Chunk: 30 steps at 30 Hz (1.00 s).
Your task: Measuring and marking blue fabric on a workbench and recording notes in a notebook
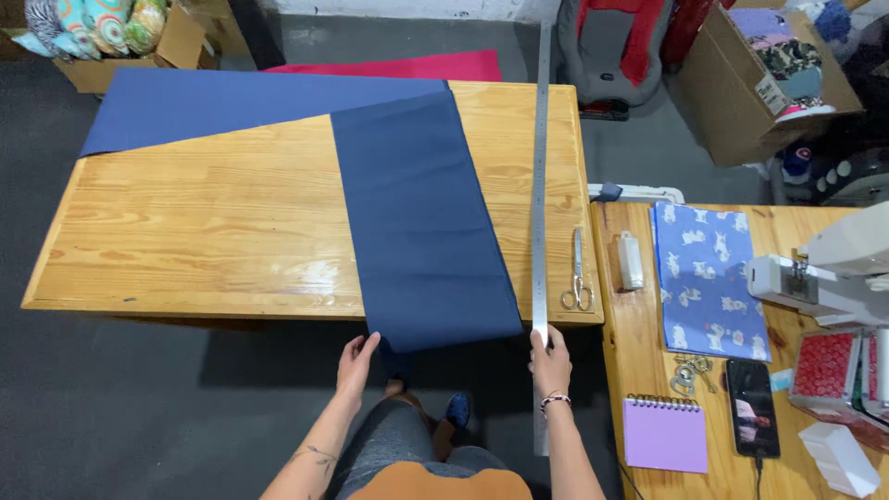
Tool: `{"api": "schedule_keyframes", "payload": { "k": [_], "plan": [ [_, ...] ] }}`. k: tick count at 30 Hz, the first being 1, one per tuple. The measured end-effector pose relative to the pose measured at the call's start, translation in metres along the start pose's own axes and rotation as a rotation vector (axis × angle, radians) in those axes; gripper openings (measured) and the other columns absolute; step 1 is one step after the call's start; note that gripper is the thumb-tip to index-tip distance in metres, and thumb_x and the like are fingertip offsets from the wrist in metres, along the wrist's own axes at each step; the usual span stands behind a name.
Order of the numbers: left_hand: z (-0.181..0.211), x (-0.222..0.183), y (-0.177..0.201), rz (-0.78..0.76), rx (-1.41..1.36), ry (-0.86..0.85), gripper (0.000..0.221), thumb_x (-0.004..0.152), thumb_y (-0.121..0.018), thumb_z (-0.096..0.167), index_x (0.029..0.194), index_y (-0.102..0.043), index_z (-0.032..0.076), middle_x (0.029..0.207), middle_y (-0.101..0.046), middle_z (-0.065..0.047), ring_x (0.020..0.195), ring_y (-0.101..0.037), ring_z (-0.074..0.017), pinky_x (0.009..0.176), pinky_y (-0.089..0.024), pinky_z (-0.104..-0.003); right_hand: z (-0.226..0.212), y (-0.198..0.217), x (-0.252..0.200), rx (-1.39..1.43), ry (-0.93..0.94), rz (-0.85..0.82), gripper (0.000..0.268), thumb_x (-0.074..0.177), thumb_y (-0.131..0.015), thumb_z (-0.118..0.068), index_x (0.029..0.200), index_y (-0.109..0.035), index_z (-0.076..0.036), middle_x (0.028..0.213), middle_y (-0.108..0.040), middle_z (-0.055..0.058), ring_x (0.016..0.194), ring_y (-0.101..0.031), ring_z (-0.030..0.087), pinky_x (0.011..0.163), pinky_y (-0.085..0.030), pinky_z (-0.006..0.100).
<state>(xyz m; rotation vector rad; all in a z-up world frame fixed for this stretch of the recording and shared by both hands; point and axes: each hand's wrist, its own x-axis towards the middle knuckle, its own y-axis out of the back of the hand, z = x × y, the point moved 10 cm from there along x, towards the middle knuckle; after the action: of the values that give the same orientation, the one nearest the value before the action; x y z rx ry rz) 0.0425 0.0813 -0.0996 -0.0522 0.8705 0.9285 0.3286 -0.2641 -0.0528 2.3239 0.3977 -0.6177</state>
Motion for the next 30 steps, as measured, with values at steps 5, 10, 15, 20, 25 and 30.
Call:
{"api": "schedule_keyframes", "payload": {
  "k": [5, 10, 15, 20, 25, 30],
  "plan": [
    [0.013, -0.001, 0.001, -0.047, -0.065, 0.009, 0.078, 0.086, -0.074, 0.066, 0.138, -0.065, 0.009, 0.143, -0.061, -0.022, 0.142, -0.047, -0.0422, 0.116, -0.037, -0.054, -0.029, 0.045, -0.049, 0.114, 0.109, 0.261, 0.056, 0.096, -0.065, -0.057, 0.135, -0.070, -0.017, 0.124, -0.073, 0.020, 0.118, -0.067, 0.037, 0.102, -0.053, 0.048],
    [-0.015, 0.062, -0.005, -0.098, 0.010, -0.038, 0.066, 0.093, -0.065, 0.063, 0.126, -0.072, 0.006, 0.123, -0.072, -0.018, 0.123, -0.066, -0.0339, 0.104, -0.045, -0.048, -0.003, 0.049, -0.072, 0.322, 0.236, 0.380, 0.043, 0.099, -0.071, -0.037, 0.134, -0.071, -0.011, 0.116, -0.074, 0.023, 0.115, -0.068, 0.033, 0.100, -0.054, 0.046],
    [0.005, 0.049, 0.024, -0.162, 0.214, -0.084, 0.069, 0.094, -0.056, 0.068, 0.126, -0.073, 0.010, 0.122, -0.075, -0.016, 0.117, -0.071, -0.0323, 0.098, -0.052, -0.043, 0.011, 0.009, -0.120, 0.318, 0.252, 0.508, 0.041, 0.096, -0.076, -0.035, 0.130, -0.073, -0.013, 0.101, -0.078, 0.017, 0.106, -0.072, 0.024, 0.095, -0.057, 0.039],
    [0.044, 0.020, 0.040, -0.302, 0.219, -0.140, 0.053, 0.092, -0.066, 0.060, 0.118, -0.077, 0.015, 0.107, -0.074, -0.012, 0.103, -0.073, -0.0304, 0.086, -0.058, -0.040, -0.079, -0.046, -0.174, 0.237, 0.505, 0.576, 0.035, 0.091, -0.080, -0.025, 0.122, -0.077, -0.010, 0.095, -0.077, 0.018, 0.099, -0.074, 0.021, 0.082, -0.060, 0.037],
    [0.091, 0.020, 0.028, -0.487, -0.016, -0.283, 0.039, 0.095, -0.068, 0.036, 0.109, -0.077, 0.001, 0.088, -0.069, -0.014, 0.077, -0.067, -0.0189, 0.066, -0.059, -0.027, -0.169, -0.104, -0.168, 0.232, 0.506, 0.458, 0.038, 0.090, -0.080, -0.032, 0.122, -0.076, -0.011, 0.097, -0.076, 0.020, 0.101, -0.073, 0.029, 0.083, -0.060, 0.042],
    [0.132, 0.040, 0.037, -0.452, 0.293, -0.525, 0.040, 0.093, -0.069, 0.047, 0.122, -0.077, 0.021, 0.105, -0.078, -0.007, 0.101, -0.075, -0.0246, 0.083, -0.060, -0.039, -0.229, -0.155, -0.119, 0.086, 0.417, 0.286, 0.055, 0.090, -0.073, -0.057, 0.126, -0.074, -0.016, 0.109, -0.076, 0.018, 0.108, -0.071, 0.036, 0.091, -0.060, 0.046]
  ]
}}
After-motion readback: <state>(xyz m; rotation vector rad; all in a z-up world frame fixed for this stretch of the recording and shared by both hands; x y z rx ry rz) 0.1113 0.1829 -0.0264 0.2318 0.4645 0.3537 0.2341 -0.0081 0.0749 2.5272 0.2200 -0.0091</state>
